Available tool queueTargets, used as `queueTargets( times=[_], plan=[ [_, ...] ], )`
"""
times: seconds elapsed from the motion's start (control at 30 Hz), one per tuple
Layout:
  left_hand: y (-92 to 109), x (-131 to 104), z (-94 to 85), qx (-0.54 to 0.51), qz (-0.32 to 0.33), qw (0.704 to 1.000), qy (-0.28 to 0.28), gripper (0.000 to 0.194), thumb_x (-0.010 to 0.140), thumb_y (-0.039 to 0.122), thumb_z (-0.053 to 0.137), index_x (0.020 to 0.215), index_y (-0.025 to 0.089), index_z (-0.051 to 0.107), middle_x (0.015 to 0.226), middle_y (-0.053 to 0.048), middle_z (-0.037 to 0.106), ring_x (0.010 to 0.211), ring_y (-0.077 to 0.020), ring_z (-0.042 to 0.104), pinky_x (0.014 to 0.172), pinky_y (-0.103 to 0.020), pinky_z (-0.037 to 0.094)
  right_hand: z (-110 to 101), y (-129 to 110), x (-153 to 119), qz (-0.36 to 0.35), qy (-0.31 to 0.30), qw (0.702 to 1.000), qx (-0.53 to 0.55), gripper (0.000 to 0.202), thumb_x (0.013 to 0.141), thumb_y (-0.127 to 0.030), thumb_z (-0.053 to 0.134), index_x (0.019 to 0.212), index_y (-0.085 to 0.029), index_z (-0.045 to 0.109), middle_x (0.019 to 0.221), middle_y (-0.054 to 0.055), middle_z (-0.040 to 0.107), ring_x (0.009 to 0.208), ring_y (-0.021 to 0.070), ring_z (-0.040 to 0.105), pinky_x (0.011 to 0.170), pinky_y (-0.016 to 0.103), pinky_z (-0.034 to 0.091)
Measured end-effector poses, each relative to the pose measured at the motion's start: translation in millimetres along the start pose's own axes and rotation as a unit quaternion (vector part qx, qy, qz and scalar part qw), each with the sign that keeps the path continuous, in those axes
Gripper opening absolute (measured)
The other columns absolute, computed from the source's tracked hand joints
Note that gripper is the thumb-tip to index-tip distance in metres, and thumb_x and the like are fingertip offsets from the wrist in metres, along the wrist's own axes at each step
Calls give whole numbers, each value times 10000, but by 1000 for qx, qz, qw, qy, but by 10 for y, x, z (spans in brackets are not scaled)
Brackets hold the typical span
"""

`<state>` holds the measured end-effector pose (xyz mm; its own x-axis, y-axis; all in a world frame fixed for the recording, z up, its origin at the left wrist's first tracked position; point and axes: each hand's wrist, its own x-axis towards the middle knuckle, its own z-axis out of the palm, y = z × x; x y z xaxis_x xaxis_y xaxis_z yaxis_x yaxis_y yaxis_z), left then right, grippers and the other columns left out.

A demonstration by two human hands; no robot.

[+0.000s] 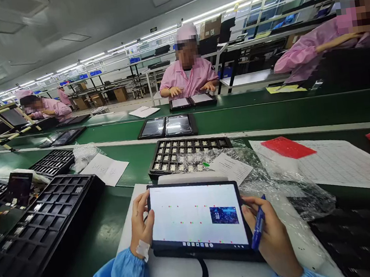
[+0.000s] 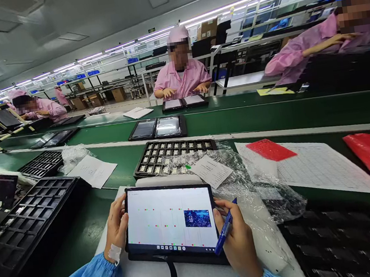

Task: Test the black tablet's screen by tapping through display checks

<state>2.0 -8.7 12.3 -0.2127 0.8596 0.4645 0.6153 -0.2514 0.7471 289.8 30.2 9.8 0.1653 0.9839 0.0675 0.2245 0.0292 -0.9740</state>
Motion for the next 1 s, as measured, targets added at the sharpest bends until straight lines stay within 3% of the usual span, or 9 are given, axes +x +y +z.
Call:
queueTargets(
  times=[0.1, 0.17, 0.3, 0.4, 0.6, 0.8, 1.0],
  plan=[
    [9, 7, 9, 12, -2, 1000, -11, 436, 967, 452, 368, 1320, 240, 513, 1269, -108, 481, 1167, -272, 483, 904, -391, 447, 3, 6, 1, -3, 0, 1000, -6, 443, 764, -615, 516, 988, -233, 499, 941, 133, 705, 916, 311, 682, 704, 397, 551],
    [10, 3, 18, 12, 1, 1000, -8, 450, 973, 439, 356, 1370, 247, 451, 1298, -105, 475, 1181, -269, 476, 919, -397, 439, 4, 20, 4, -3, 1, 1000, -2, 442, 766, -614, 520, 991, -234, 505, 928, 128, 710, 940, 314, 677, 684, 381, 558],
    [-11, -16, 38, 7, 25, 999, 20, 470, 974, 444, 353, 1416, 285, 349, 1336, -104, 450, 1081, -250, 522, 843, -387, 465, 9, 37, 10, -15, 9, 1000, 9, 410, 772, -590, 535, 983, -238, 516, 937, 120, 713, 957, 304, 676, 700, 366, 561],
    [-23, -23, 45, -4, 10, 1000, 28, 501, 972, 460, 345, 1436, 279, 287, 1332, -123, 439, 1042, -249, 537, 844, -412, 461, 13, 46, 14, -25, 9, 1000, 17, 386, 780, -565, 551, 983, -238, 526, 921, 111, 717, 898, 286, 693, 698, 362, 560],
    [8, -14, 50, 7, -10, 1000, -10, 484, 979, 477, 306, 1409, 256, 339, 1388, -126, 371, 1225, -296, 416, 954, -475, 399, 16, 81, 27, -31, 8, 999, 3, 389, 796, -569, 524, 986, -230, 522, 889, 109, 720, 843, 280, 699, 659, 359, 559],
    [38, -15, 51, 4, -19, 1000, 4, 478, 980, 464, 297, 1415, 266, 293, 1386, -135, 365, 1136, -287, 480, 893, -480, 445, 20, 57, 29, -51, 12, 999, -1, 360, 806, -538, 527, 982, -224, 532, 913, 109, 727, 889, 288, 694, 671, 355, 572],
    [-14, -27, 88, 66, 33, 997, 38, 487, 936, 365, 441, 1389, 241, 312, 1323, -154, 406, 1071, -288, 536, 853, -476, 494, 30, 38, 34, -69, 23, 997, 22, 306, 785, -486, 569, 952, -231, 548, 872, 90, 744, 851, 279, 710, 638, 338, 587]
  ],
)
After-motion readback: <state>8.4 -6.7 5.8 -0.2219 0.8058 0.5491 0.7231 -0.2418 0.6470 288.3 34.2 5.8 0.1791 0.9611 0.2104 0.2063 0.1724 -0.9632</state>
